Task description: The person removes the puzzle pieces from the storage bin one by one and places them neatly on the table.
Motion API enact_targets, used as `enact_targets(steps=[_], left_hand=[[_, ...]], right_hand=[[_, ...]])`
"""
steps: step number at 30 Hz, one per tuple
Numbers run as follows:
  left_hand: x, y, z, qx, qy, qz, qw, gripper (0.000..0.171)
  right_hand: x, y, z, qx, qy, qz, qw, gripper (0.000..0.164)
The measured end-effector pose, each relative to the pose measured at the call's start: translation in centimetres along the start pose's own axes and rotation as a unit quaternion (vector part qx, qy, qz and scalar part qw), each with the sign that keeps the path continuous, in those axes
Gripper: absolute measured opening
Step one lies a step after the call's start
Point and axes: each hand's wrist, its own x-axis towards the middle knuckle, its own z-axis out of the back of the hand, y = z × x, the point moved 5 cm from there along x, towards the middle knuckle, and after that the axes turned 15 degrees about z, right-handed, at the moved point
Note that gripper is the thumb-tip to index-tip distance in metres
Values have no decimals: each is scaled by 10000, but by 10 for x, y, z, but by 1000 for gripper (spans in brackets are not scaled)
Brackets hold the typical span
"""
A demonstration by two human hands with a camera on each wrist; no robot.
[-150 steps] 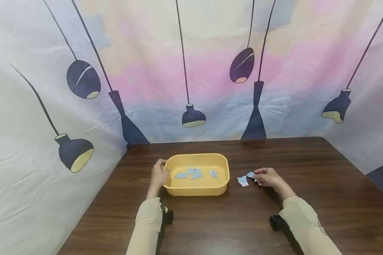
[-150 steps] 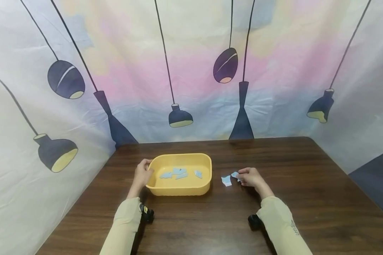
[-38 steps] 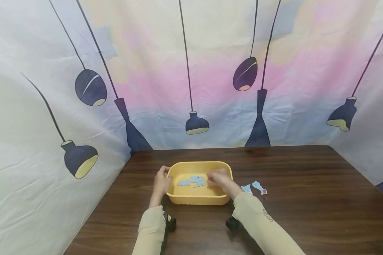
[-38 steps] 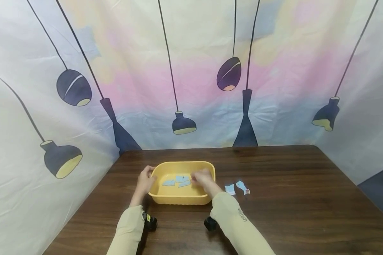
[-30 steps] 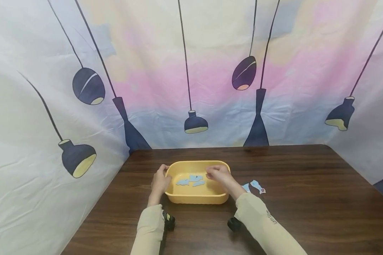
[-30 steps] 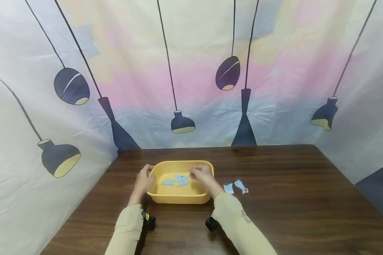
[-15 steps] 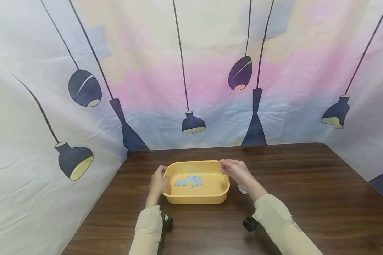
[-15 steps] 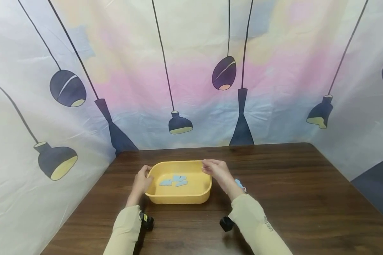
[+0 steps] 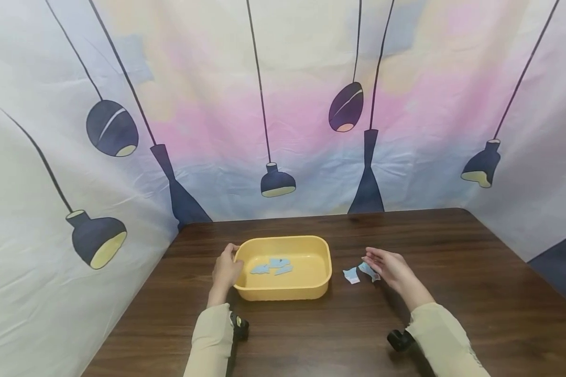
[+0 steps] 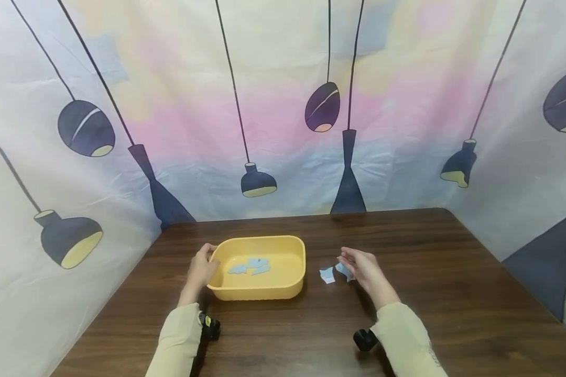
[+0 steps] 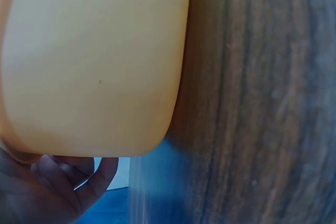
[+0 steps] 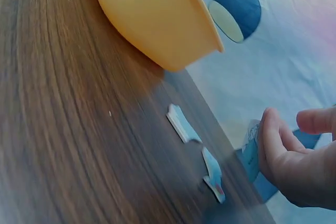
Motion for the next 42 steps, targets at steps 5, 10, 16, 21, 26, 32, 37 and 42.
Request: enact_targets(steps=[5,10,16,21,26,32,37,42], left_hand=[[2,2,7,5,-46,25,10000,43],[4,6,9,8,-44,93,9999,43],[5,11,6,48,-58,136,9999,43],[5,10,4,51,-53,111,9999,43],[5,9,2,24,-50,98,9999,44],[6,6,2,6,-52,81,10000,44],[4,3,0,-89,15,21,10000,43],[1,2,0,-128,46,-15,9999,41]], right_hand=[[-3,2,10,425,-137,-64,9990,30],[-6,0,15,945,-177,-267,9950,32],[-7,-6,25,1067,-294,-436,9929,27],[-6,-9,32,934,-362,-457,9939,21],[-4,-12,33,565,-371,-459,9967,41],[0,-15,30,198,-294,-437,9984,53],[2,-15,34,14,-332,-396,9987,56],[5,-16,37,-45,-314,-397,9987,58]])
